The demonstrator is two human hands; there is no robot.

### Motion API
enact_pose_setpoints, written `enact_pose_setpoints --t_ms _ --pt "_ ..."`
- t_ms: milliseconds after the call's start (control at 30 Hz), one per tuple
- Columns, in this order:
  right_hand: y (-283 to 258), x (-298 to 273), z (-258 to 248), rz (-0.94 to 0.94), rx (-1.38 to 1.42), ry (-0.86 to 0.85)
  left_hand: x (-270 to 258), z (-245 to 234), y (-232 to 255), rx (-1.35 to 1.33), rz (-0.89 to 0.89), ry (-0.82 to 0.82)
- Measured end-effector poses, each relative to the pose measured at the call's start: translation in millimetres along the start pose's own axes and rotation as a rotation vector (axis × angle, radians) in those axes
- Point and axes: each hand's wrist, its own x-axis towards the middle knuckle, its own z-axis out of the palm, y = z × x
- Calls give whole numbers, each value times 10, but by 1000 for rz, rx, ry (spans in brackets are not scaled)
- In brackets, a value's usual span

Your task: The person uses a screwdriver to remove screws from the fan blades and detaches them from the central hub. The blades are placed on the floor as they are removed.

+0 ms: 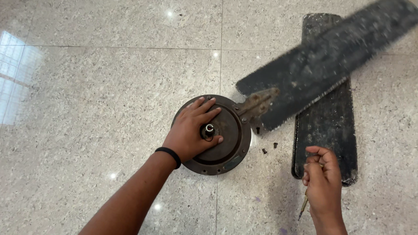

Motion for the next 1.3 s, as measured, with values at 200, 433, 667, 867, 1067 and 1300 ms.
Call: enact_pose_setpoints --t_ms 200,433,667,867,1067,1300 --pt "-43 -1 23 33 -38 -13 142 -95 -14 -48 -30 -170" --pt "-111 -8 73 27 -41 -8 -95 171 96 97 -183 191" --pt "-120 -14 80 1 -32 -21 -98 574 444 88 -445 626" --pt "-133 -41 68 36 -230 -89 -81 594 420 100 -380 708" --pt "-359 -167 145 -31 -299 -144 -84 512 312 97 -273 651" --pt "-578 -301 307 -244 -89 7 -92 455 279 108 -196 626"
